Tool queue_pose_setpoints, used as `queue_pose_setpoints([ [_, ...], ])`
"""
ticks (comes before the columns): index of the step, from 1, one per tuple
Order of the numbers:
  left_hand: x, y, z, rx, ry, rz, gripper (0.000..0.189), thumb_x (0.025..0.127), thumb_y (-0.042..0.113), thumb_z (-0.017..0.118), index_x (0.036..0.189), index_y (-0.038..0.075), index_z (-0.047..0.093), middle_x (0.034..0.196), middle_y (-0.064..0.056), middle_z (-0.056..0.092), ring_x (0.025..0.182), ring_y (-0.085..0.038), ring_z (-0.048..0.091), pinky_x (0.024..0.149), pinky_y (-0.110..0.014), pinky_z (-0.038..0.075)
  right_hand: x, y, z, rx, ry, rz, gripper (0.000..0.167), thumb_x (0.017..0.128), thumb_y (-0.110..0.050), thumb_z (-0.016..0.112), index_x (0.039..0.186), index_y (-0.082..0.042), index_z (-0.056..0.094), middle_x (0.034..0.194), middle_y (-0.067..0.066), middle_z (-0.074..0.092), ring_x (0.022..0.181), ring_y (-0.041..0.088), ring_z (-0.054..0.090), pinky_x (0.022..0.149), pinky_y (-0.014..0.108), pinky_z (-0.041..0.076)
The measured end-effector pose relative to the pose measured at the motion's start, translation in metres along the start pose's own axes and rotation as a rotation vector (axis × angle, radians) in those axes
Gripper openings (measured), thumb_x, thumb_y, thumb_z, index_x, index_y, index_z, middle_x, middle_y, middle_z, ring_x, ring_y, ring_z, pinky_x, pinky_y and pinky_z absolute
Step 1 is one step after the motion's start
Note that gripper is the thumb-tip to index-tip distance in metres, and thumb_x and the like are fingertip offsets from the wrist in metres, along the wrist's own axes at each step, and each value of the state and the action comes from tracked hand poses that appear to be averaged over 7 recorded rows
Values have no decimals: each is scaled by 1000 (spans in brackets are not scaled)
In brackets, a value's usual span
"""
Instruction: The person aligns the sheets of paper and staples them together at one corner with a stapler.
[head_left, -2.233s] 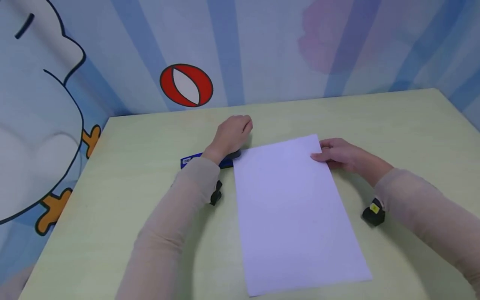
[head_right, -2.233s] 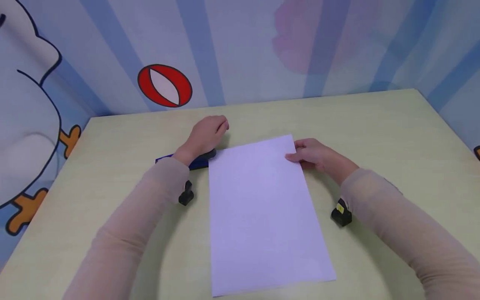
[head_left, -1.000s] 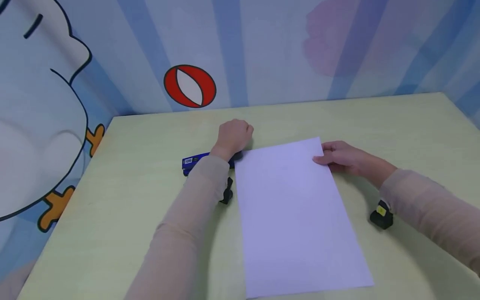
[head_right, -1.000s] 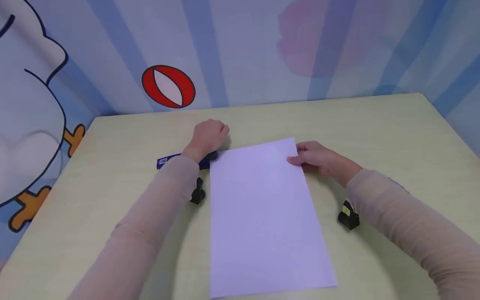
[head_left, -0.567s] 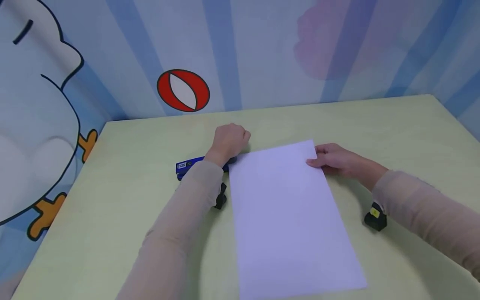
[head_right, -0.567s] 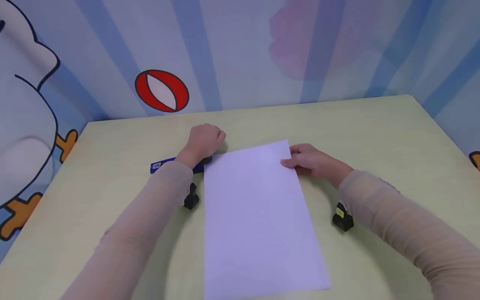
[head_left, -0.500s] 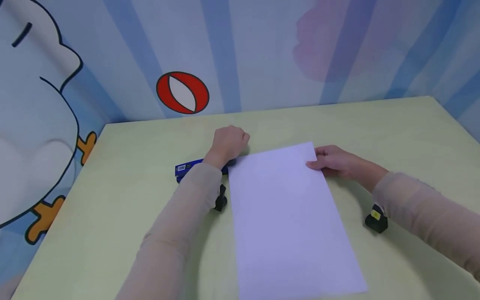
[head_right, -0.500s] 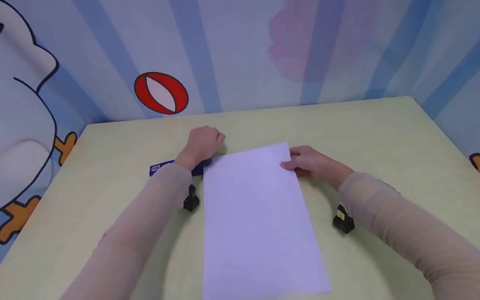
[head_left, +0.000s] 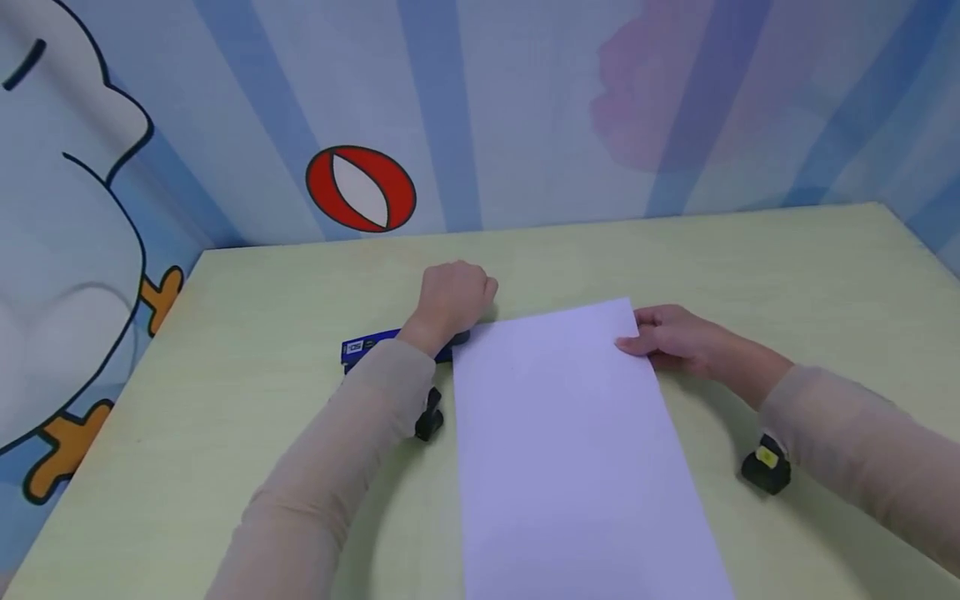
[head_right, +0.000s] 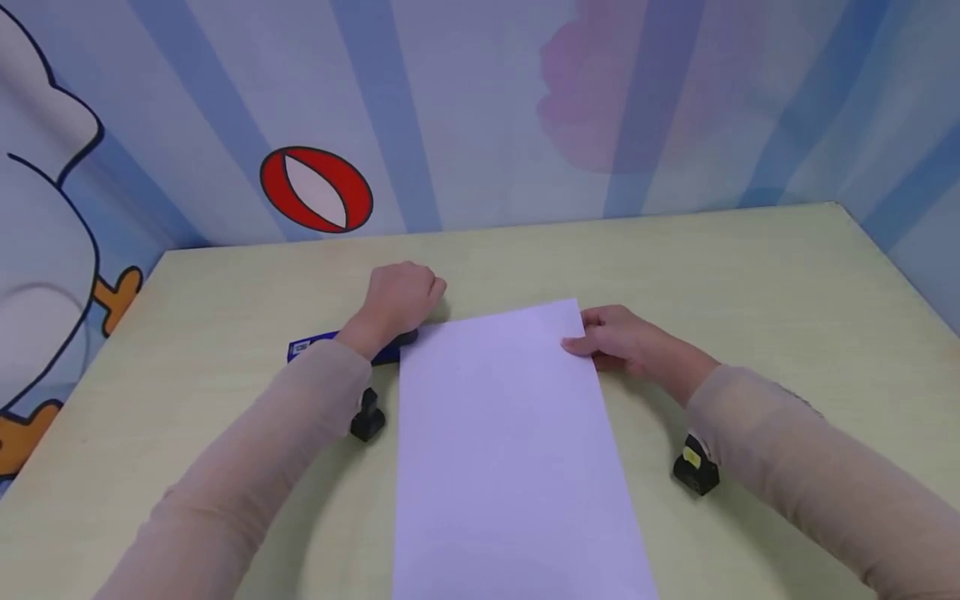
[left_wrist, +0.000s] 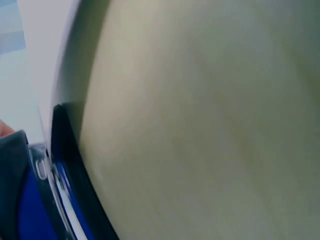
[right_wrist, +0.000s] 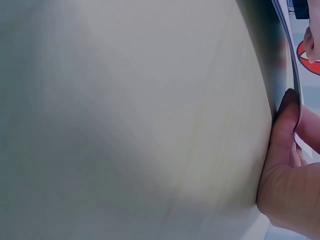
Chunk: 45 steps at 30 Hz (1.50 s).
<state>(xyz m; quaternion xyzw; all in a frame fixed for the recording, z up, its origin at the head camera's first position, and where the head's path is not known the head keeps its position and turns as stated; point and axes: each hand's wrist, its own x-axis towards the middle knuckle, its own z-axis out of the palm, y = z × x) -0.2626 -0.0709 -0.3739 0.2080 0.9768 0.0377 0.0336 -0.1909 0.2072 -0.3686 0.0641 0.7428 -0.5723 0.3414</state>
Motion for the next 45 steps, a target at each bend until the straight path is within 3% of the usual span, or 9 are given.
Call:
queue_pose_setpoints([
  [6,-4,0,-1,7,-29,10,49,97,23,33,49,14,33,51,2,23,47,-16,32,44,-28,25,-2,-3,2,8,-19,-18,42,91,-11,59,124,7,40,90,-3,60,79,7,59,73,23,50],
  [12,-2,-6,6,-80,-80,9,46,97,23,32,52,14,37,52,2,29,52,-17,39,50,-28,30,5,0,3,-3,-42,-18,49,92,-11,58,131,8,36,94,-2,61,81,8,60,75,24,51],
  [17,7,-6,11,-135,-51,-5,45,97,23,33,53,13,37,52,2,30,52,-17,40,51,-28,31,8,-3,-3,-25,-14,-27,50,92,-12,58,132,8,36,93,-3,61,80,7,60,74,24,51],
  [26,21,-2,10,-212,-96,-30,42,99,23,31,61,11,42,59,-1,37,62,-20,46,63,-31,38,13,2,-13,-49,18,-30,49,92,-14,59,130,7,37,91,-5,60,78,6,57,73,22,49],
  [30,25,-2,6,-274,-126,-43,41,100,25,30,71,8,54,70,-5,49,74,-21,52,74,-35,43,13,1,-16,-65,26,-20,49,92,-15,59,130,6,36,92,-4,59,79,6,57,73,22,49],
  [34,29,-7,3,-348,-139,-72,41,100,26,29,94,5,64,93,-8,61,87,-23,54,86,-37,43,14,-1,-17,-60,29,-24,45,92,-15,59,127,6,38,90,-4,59,78,7,58,73,22,49],
  [37,30,-10,3,-404,-168,-91,42,100,27,29,112,4,63,113,-9,61,99,-24,54,95,-37,40,14,-3,-18,-50,25,-25,47,92,-14,58,128,7,37,89,-5,60,78,6,59,73,22,50],
  [40,30,-12,4,-437,-199,-85,43,100,28,29,119,4,60,121,-9,58,105,-24,52,98,-37,38,14,-2,-19,-39,17,-16,50,92,-12,58,132,8,34,90,-6,61,79,6,59,75,23,50],
  [45,27,-13,5,-477,-197,-71,40,99,27,28,92,5,61,91,-8,58,88,-23,51,85,-34,40,14,-1,-19,-45,11,-12,53,92,-12,59,133,8,33,91,-5,61,80,6,59,76,23,50],
])
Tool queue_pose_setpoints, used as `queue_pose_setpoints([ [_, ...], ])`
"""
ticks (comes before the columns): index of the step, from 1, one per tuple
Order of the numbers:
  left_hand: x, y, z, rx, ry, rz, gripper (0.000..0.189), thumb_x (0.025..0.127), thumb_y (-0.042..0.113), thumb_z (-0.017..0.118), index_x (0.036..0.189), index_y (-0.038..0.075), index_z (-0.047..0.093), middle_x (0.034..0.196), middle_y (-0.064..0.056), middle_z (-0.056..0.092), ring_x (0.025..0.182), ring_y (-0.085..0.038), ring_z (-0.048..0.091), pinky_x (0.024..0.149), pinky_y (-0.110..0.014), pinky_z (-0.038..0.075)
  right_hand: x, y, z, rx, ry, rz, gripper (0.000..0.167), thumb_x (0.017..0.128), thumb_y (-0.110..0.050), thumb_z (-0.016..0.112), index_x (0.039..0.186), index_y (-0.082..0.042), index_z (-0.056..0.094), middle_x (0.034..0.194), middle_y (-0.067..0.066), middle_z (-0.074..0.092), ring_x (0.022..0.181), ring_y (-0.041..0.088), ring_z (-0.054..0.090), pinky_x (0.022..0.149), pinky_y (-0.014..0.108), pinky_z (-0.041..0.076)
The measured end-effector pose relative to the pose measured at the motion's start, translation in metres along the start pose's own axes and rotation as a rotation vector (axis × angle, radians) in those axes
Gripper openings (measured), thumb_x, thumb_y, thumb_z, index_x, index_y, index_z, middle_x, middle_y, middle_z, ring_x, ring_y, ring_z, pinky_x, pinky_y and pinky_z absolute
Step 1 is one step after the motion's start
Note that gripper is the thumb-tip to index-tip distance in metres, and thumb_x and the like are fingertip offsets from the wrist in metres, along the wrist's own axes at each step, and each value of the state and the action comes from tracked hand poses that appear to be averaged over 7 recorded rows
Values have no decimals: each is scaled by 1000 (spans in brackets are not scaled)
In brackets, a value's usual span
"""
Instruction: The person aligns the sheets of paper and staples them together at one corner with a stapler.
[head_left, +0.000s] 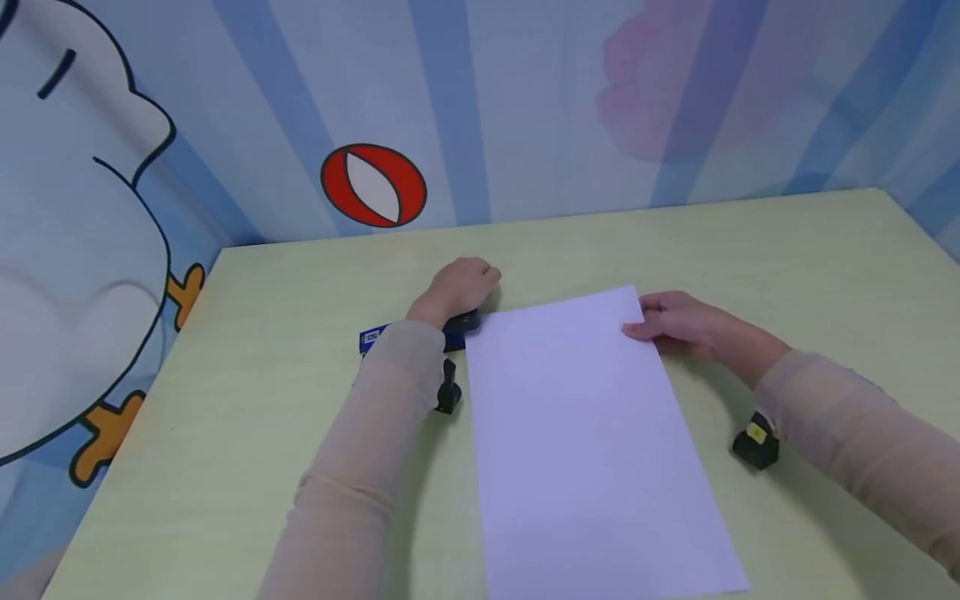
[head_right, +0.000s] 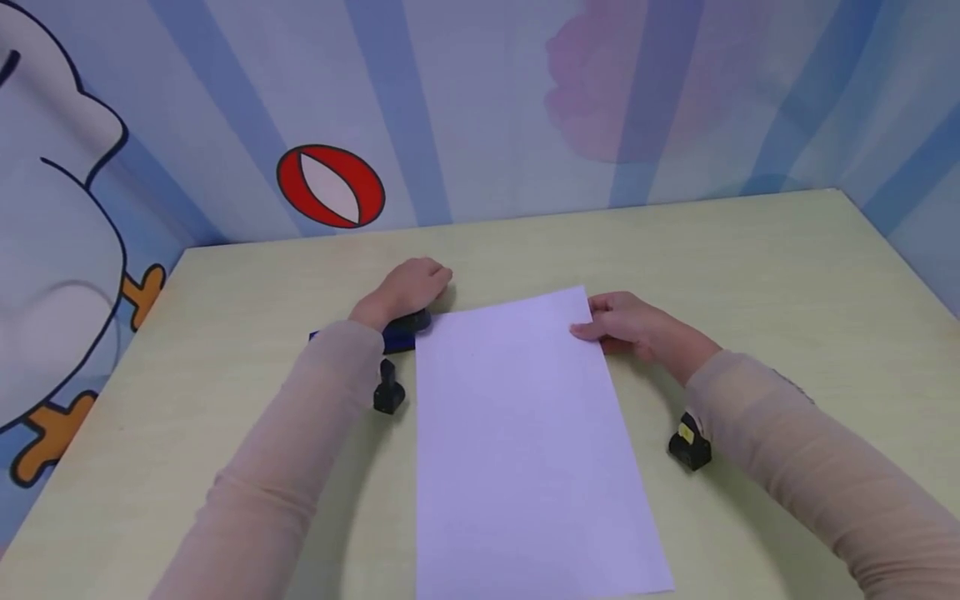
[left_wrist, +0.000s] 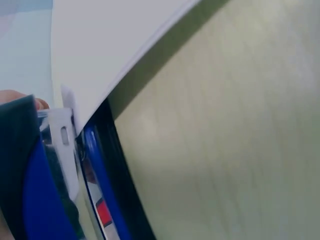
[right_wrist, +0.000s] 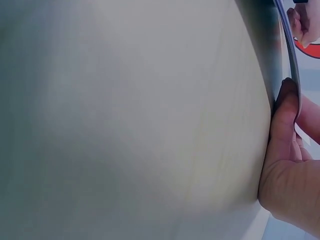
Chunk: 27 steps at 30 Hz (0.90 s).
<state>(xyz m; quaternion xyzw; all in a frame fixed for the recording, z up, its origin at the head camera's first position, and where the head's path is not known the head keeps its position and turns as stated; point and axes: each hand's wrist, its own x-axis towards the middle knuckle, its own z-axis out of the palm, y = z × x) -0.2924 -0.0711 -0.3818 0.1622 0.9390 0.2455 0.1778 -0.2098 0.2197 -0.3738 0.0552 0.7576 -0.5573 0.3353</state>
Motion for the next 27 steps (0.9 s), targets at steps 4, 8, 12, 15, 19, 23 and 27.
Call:
queue_pose_setpoints([
  [4,-4,1,-4,-71,29,9,42,99,27,29,74,6,55,70,-6,48,75,-23,48,73,-31,36,0,0,-1,-9,6,-7,51,92,-13,58,132,8,34,92,-4,60,80,6,59,76,23,50],
  [8,-7,1,-8,-125,62,14,44,100,29,29,76,4,57,71,-6,47,74,-23,47,72,-31,35,0,-1,-1,-5,10,-12,51,92,-12,58,133,8,34,92,-4,60,80,6,59,75,23,50],
  [12,-8,0,-7,-147,106,32,47,101,33,28,81,4,59,73,-6,48,71,-22,46,70,-30,34,0,0,0,3,6,-13,50,92,-11,57,132,9,34,91,-4,60,80,6,59,75,23,51],
  [15,-12,-2,-9,-171,153,61,50,101,36,28,84,3,61,72,-6,49,69,-22,46,68,-29,34,2,1,1,7,-3,-17,49,92,-11,58,131,9,35,91,-3,60,80,6,59,74,24,51],
  [19,-23,-5,-21,-176,142,122,47,101,37,32,91,2,61,81,-9,56,75,-22,49,72,-31,38,4,3,0,12,-10,-18,49,92,-10,58,131,9,35,92,-2,59,80,7,59,75,24,51],
  [23,-39,-9,-39,-71,42,193,38,99,39,39,97,6,59,88,-10,58,81,-21,51,75,-34,41,4,3,0,24,-5,-14,52,92,-9,57,134,9,33,93,-2,60,81,7,60,75,25,51],
  [27,-55,-17,-50,82,-78,242,33,94,41,52,103,11,60,92,-6,60,85,-22,54,76,-36,44,3,2,-1,25,0,-9,52,92,-9,57,134,9,33,92,-3,60,81,7,60,76,25,51],
])
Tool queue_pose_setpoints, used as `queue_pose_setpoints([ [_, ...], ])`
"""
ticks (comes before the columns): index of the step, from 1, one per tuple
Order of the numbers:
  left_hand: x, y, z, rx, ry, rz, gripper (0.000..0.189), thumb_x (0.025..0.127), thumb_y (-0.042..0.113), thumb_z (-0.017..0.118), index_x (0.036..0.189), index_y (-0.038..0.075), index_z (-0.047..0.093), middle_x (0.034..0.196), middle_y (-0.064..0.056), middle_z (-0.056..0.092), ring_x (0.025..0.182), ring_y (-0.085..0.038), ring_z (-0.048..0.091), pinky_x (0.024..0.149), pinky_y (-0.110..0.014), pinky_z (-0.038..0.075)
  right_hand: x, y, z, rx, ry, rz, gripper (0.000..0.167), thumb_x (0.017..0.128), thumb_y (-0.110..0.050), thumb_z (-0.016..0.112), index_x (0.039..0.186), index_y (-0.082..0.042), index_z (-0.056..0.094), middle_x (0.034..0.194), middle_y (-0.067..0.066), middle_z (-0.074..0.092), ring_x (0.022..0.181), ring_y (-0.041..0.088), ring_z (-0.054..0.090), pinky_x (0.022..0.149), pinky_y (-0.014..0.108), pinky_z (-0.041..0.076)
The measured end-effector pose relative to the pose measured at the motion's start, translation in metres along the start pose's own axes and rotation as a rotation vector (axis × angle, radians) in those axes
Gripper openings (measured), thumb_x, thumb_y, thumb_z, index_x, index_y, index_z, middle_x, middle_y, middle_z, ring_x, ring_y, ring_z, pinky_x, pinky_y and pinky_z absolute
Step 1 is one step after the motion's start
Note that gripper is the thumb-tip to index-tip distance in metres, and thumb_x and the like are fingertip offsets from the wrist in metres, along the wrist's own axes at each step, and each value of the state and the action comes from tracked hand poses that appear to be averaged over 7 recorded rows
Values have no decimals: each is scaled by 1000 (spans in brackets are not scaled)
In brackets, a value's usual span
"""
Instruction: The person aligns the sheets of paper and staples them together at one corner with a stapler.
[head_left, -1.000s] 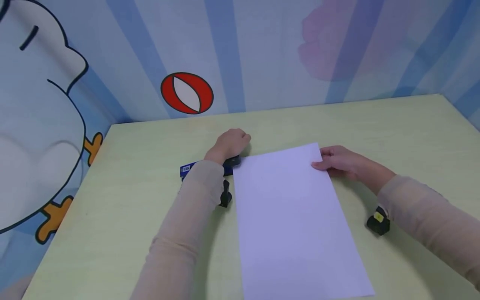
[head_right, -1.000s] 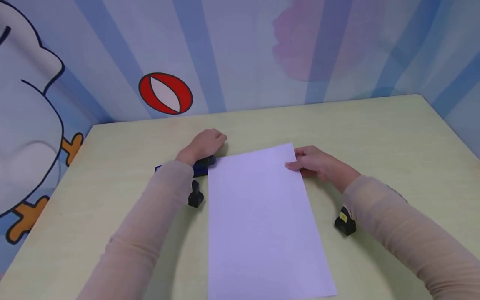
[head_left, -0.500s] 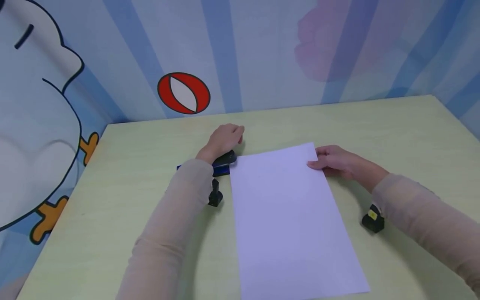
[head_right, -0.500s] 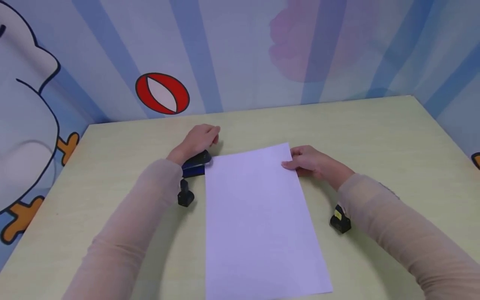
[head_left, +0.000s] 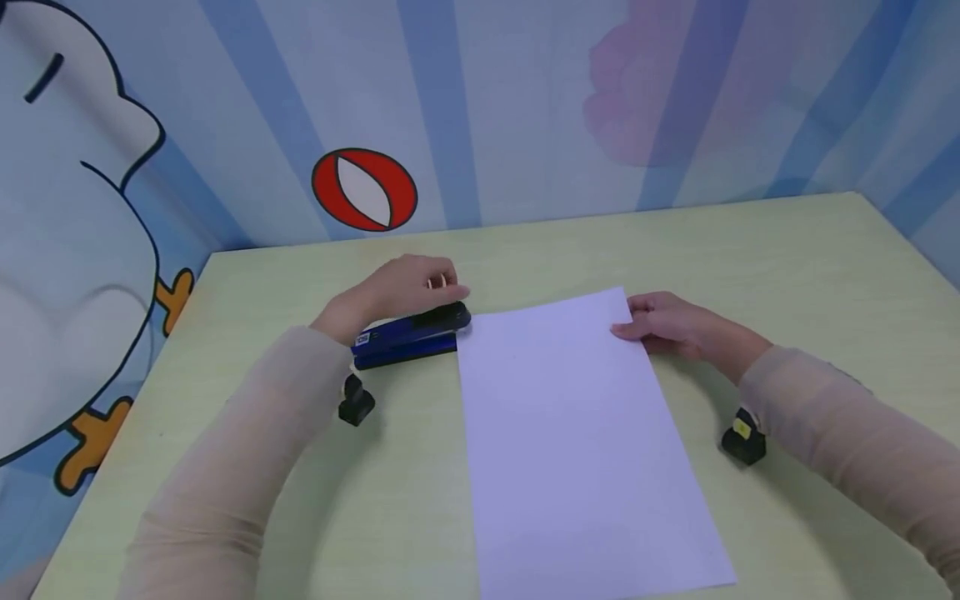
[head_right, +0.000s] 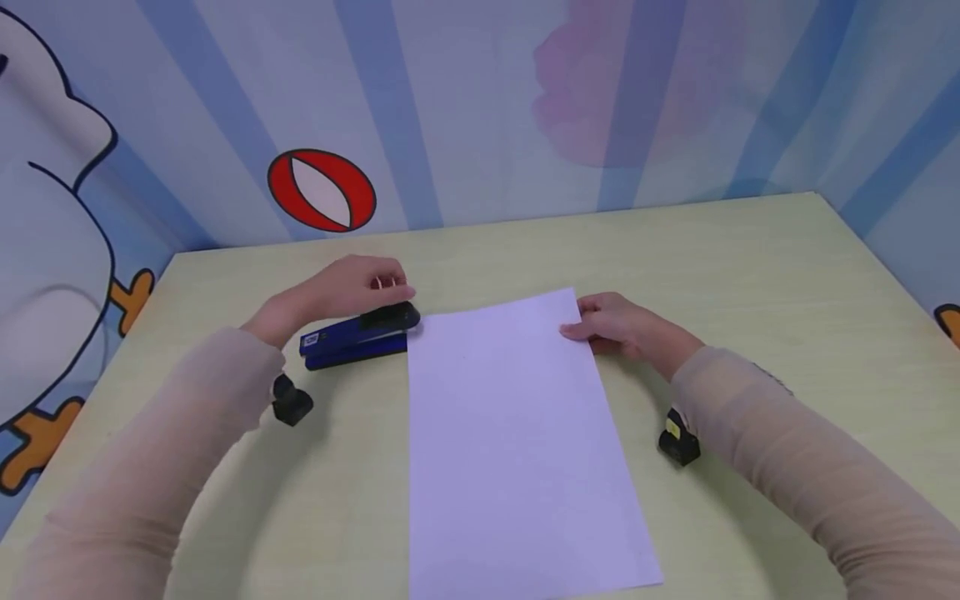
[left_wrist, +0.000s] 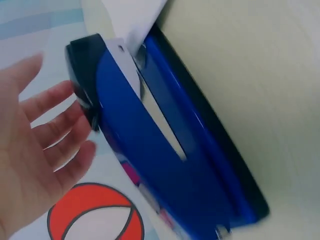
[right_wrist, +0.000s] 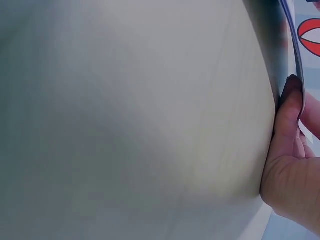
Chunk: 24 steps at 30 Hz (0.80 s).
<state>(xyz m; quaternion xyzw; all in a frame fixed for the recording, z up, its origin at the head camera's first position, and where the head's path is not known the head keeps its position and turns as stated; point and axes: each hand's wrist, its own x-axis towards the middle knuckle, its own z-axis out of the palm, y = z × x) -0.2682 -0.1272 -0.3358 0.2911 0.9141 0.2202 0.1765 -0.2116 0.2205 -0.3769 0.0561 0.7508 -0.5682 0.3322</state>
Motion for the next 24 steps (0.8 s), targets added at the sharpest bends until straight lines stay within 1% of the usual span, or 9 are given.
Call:
queue_pose_setpoints([
  [2,-8,-3,-1,42,-51,13,33,90,40,59,107,13,60,100,-6,62,90,-21,56,81,-37,46,0,0,0,-1,2,4,51,92,-9,57,134,8,33,92,-3,60,81,7,60,76,24,51],
  [5,-17,-6,0,74,-79,34,35,86,33,66,113,12,58,107,-9,61,93,-23,57,86,-40,46,0,-1,-1,-8,3,4,52,92,-9,57,135,8,33,94,-3,60,82,7,60,77,24,51],
  [7,-22,-8,2,85,-73,55,37,85,27,68,116,11,57,107,-10,61,93,-24,57,87,-41,46,0,-1,-1,-8,1,1,53,92,-9,57,136,8,32,94,-2,60,82,7,60,77,25,51],
  [9,-25,-10,3,98,-53,83,38,84,22,68,118,9,57,108,-11,61,93,-24,57,87,-41,47,0,-1,-1,-4,-2,-1,52,92,-9,57,135,8,33,94,-2,60,82,7,60,77,25,51],
  [14,-28,-12,4,121,-15,125,38,85,20,68,119,6,58,107,-11,62,95,-23,56,85,-39,48,2,-1,-2,6,-5,-7,52,92,-9,58,134,8,33,92,-3,61,81,7,60,76,25,51],
  [18,-28,-12,6,123,-10,136,39,85,20,69,120,5,58,106,-10,62,95,-23,56,85,-39,48,3,1,-2,-10,-6,-8,52,92,-10,58,134,8,33,91,-3,60,80,7,60,75,24,51],
  [24,-30,-12,6,108,-21,126,40,85,19,69,121,5,57,108,-10,62,96,-23,56,86,-38,47,2,4,-1,0,-2,-4,52,92,-10,58,134,8,32,90,-4,61,80,7,60,75,24,51],
])
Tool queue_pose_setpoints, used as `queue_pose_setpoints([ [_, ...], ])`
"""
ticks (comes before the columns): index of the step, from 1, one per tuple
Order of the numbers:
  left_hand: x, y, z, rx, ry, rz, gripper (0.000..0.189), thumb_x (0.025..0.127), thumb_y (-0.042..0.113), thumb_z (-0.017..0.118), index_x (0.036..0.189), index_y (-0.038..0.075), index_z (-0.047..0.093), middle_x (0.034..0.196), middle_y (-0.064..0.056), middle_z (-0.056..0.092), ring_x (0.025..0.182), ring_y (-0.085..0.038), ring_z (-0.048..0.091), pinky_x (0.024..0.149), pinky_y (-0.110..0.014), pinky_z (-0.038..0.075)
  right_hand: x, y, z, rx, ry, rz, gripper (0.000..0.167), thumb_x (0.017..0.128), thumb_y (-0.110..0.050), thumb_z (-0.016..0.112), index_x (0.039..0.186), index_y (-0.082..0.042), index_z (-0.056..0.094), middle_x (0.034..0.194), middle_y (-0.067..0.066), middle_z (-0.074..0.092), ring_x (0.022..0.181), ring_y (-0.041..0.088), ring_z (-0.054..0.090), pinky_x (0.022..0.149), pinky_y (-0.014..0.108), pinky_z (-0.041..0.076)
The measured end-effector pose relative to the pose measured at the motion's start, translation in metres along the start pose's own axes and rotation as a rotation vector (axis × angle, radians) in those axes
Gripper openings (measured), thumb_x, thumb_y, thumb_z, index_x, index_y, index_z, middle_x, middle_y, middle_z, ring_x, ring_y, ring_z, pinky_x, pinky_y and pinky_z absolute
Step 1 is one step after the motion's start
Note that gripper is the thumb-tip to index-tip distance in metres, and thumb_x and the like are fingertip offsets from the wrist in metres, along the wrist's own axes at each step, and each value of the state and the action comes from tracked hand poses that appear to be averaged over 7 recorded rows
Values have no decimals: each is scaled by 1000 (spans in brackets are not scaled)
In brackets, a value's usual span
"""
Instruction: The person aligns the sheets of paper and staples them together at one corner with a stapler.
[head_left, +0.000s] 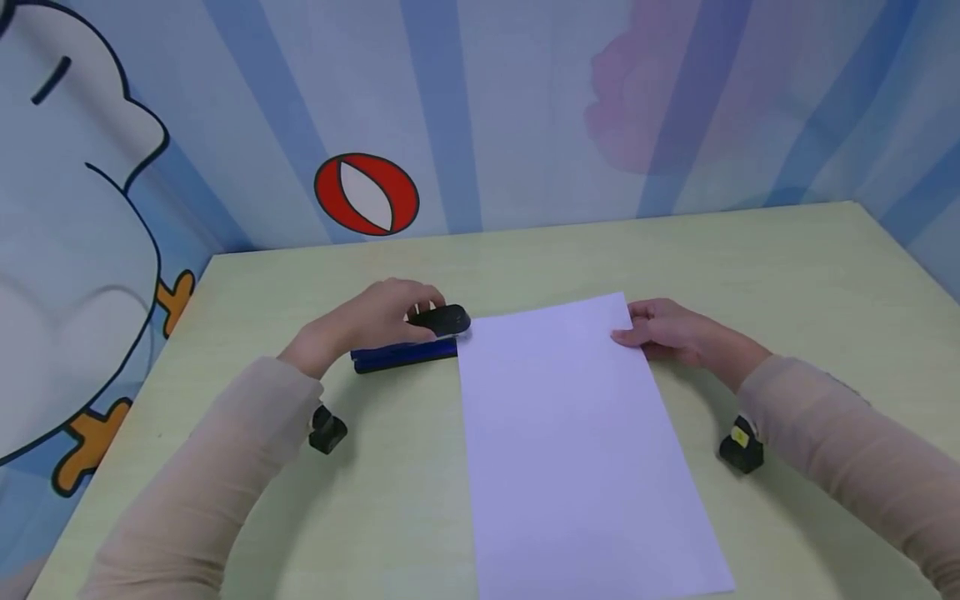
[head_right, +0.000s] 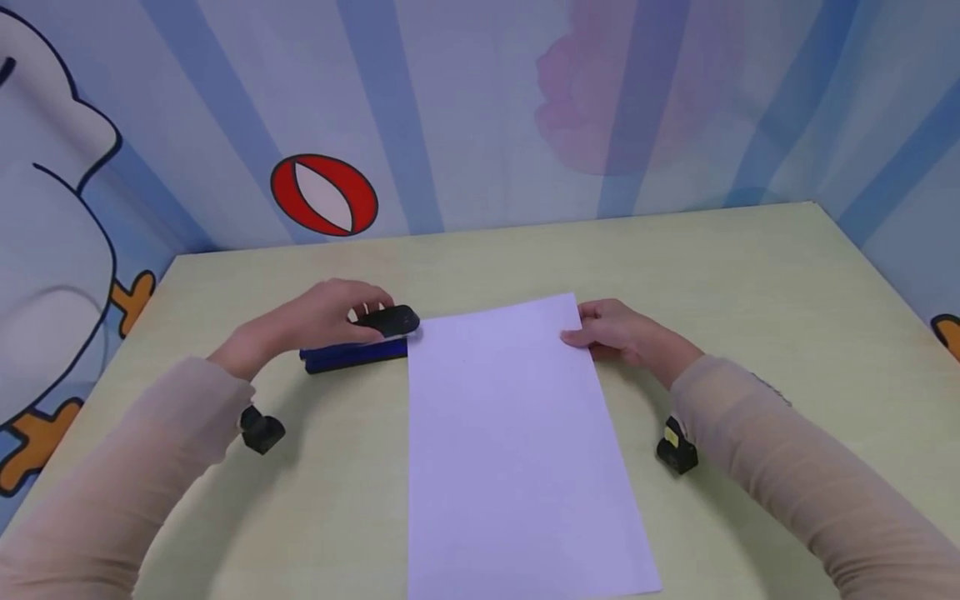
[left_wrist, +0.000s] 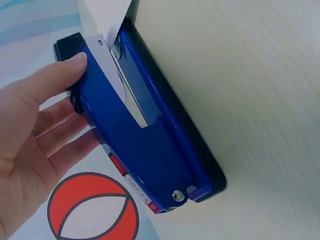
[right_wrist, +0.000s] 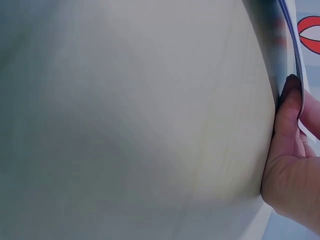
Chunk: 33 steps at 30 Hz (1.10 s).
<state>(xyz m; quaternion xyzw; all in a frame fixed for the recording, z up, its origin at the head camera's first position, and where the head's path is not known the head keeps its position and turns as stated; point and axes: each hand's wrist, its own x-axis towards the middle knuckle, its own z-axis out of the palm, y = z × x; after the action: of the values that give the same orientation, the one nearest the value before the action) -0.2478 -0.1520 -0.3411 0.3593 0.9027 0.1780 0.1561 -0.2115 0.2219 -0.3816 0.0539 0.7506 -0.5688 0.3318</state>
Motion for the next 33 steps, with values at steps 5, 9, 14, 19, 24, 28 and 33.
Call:
queue_pose_setpoints([
  [5,-3,-4,-4,-4,38,-14,40,86,19,68,121,4,56,105,-10,62,95,-23,56,85,-39,47,1,1,-1,10,1,-6,53,92,-9,57,135,8,31,92,-4,61,80,7,61,74,25,51],
  [9,-6,-6,-9,-8,84,-60,40,86,17,67,121,3,54,104,-12,62,94,-25,56,84,-40,48,1,0,-1,8,15,0,53,92,-9,58,135,8,32,92,-4,60,79,7,60,74,24,51],
  [14,-11,-9,-10,-28,159,-153,38,86,16,66,119,1,54,102,-15,61,91,-27,56,81,-41,48,1,-1,-2,5,14,-4,53,92,-9,58,135,7,32,91,-5,61,79,6,60,74,25,51],
  [19,-14,-10,-10,-23,252,-275,31,87,16,65,110,0,52,99,-18,61,86,-28,56,76,-41,49,2,-1,-1,13,2,-11,56,92,-9,58,137,8,30,94,-3,61,81,7,61,75,25,51],
  [24,-20,-10,-13,-26,332,-414,32,88,15,62,110,-4,48,100,-22,60,81,-30,55,75,-41,51,3,-1,-1,12,0,-14,54,92,-8,57,136,8,31,94,-3,61,82,7,60,76,25,51],
  [28,-27,-11,-17,-6,371,-470,28,86,14,62,103,-5,49,94,-21,60,74,-28,56,70,-40,52,4,-1,-1,14,-3,-20,54,92,-8,58,136,9,31,95,-2,60,83,7,60,77,25,51],
  [33,-36,-17,-19,11,383,-504,24,83,14,64,90,-4,49,80,-17,56,66,-26,52,60,-34,47,4,1,-1,14,0,-24,55,92,-8,57,137,9,29,96,-2,60,82,7,60,76,25,51],
])
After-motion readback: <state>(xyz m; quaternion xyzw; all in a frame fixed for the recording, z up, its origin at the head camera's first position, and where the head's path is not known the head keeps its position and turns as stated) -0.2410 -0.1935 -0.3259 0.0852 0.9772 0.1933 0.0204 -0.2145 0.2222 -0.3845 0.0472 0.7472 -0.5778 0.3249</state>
